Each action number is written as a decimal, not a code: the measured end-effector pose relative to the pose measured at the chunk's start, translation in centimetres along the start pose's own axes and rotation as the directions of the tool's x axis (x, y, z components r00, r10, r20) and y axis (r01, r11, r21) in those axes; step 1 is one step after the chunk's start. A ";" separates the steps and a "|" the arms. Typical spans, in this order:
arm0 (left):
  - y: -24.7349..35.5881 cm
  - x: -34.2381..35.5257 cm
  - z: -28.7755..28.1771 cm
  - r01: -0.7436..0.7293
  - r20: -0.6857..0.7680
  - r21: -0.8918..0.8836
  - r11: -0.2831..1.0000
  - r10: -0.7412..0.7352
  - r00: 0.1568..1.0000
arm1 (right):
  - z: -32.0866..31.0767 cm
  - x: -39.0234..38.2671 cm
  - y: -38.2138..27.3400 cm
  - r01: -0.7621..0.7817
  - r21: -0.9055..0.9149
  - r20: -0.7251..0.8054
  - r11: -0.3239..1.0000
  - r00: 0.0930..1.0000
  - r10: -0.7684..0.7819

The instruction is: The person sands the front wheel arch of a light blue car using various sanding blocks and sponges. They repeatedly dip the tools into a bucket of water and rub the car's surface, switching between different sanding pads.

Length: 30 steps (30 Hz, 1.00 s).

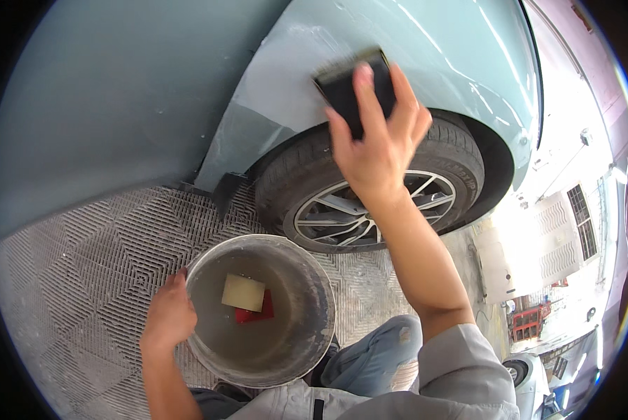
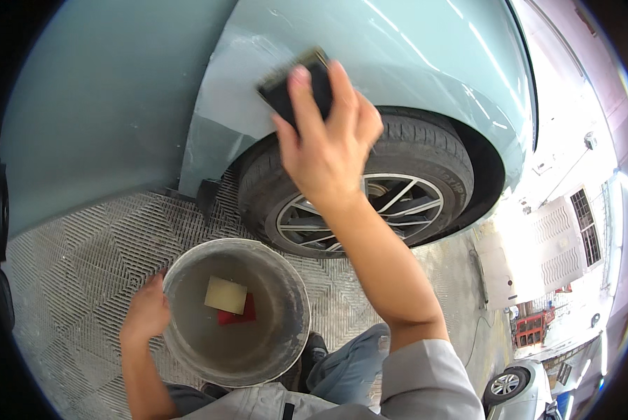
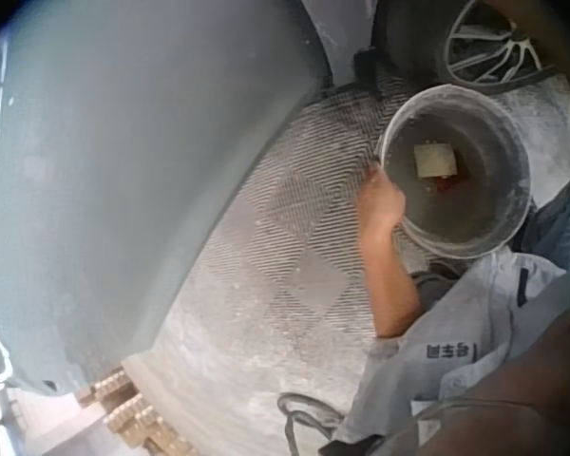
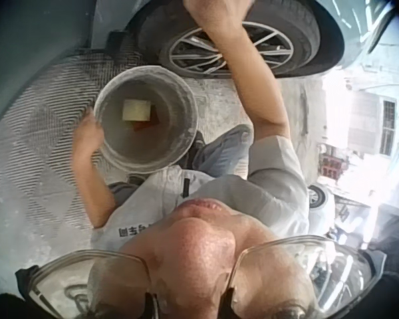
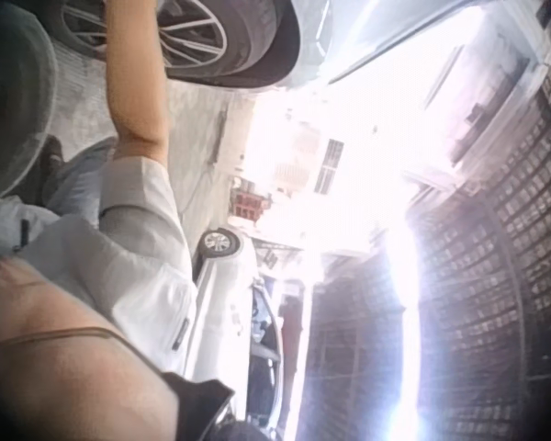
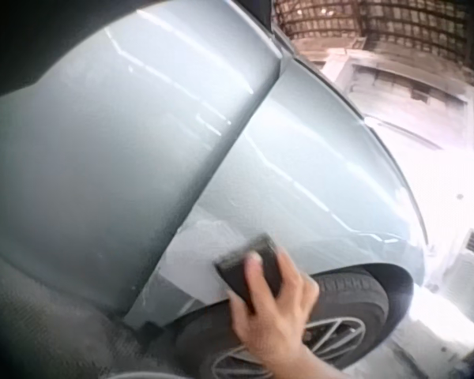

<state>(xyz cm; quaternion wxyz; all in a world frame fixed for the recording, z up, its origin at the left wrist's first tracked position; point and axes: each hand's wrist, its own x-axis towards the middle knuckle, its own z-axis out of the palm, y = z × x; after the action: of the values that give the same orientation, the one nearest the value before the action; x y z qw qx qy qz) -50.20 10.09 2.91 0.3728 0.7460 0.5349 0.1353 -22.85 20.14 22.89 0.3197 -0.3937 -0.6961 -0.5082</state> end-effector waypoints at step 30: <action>0.2 0.2 0.1 0.061 0.005 -0.002 0.998 -0.061 0.998 | 1.1 1.7 -3.0 -0.009 -0.001 0.122 1.000 0.993 0.009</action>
<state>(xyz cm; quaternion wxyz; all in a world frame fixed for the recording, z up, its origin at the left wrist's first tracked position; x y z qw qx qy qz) -49.91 10.19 2.96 0.3788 0.7293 0.5565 0.1224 -26.36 21.08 22.69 0.2788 -0.4269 -0.7126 -0.4819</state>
